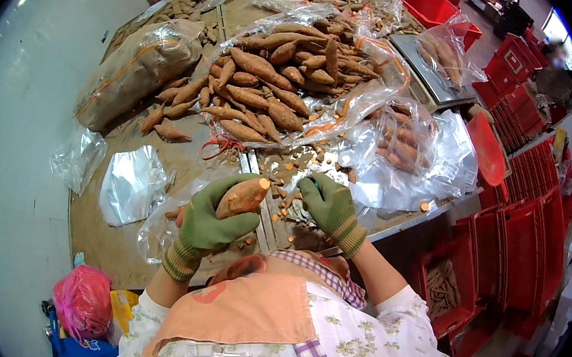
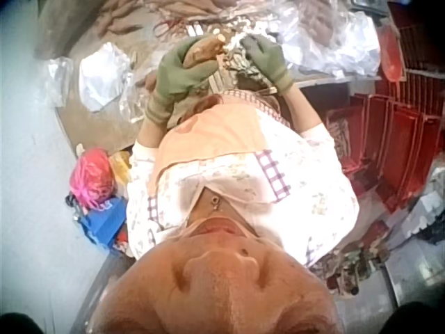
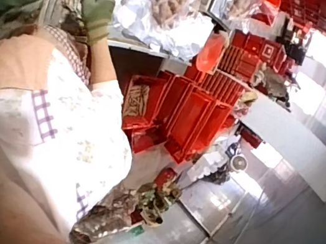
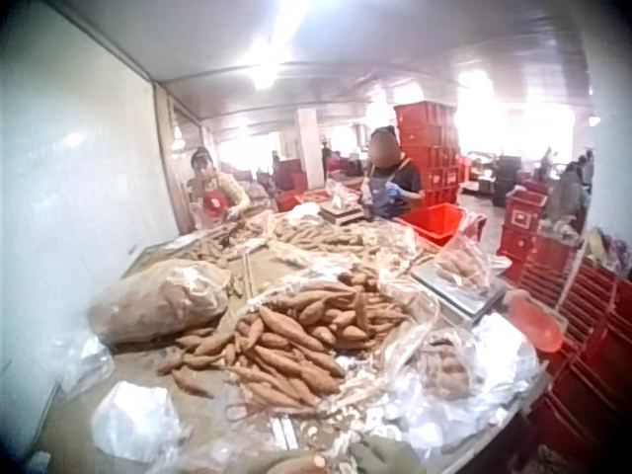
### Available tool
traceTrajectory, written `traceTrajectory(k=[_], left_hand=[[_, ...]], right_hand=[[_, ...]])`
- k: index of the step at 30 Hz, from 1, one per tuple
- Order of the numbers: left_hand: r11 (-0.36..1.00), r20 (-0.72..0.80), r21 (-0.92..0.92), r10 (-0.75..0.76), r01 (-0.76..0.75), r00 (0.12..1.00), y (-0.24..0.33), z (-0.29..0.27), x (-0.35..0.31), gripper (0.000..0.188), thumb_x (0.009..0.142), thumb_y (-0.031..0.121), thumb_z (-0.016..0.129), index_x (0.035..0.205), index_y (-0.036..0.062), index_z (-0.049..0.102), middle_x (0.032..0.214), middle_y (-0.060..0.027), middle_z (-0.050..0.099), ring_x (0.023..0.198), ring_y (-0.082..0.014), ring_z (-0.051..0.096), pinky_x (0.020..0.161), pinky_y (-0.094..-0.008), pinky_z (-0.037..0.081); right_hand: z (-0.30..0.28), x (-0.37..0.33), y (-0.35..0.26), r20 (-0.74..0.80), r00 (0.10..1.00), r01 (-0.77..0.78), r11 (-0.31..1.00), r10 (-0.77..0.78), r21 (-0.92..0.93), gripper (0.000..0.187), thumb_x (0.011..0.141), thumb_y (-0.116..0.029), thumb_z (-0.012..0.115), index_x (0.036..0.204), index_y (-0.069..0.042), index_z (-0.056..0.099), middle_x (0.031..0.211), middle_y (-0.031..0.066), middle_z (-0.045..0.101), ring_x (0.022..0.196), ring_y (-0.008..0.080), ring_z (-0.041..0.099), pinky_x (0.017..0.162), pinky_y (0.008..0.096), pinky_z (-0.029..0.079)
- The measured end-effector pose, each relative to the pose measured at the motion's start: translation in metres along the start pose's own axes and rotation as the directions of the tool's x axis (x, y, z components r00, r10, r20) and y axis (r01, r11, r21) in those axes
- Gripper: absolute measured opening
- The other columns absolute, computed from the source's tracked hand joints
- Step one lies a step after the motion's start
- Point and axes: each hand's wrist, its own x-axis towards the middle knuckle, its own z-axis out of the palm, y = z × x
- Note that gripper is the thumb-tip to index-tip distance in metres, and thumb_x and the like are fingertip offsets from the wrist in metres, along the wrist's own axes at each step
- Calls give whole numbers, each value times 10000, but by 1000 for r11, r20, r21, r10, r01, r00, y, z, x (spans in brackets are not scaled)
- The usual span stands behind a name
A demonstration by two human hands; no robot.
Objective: The person peels sweet potatoes by hand, scrapes off damaged spots, and places them into plastic bags at a sorting table.
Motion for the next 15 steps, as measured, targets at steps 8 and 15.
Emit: traceTrajectory(k=[8,15], left_hand=[[967,37,243,71,-78,997,-15,-2,11,744,767,82,756,1455,-5,487,1309,-155,635,1187,-228,618,1020,-353,489],[916,-111,-400,-64,14,992,-20,-14,-4,758,796,69,715,1488,-28,423,1409,-131,550,1273,-247,560,1079,-383,461]], right_hand=[[4,-11,-76,122,988,44,926,-96,376,439,1017,-385,591,1155,18,694,807,61,689,690,95,626,616,238,494],[7,-8,-59,423,872,-490,405,248,772,504,1030,-497,544,1027,-6,660,735,48,666,370,71,357,360,238,291]])
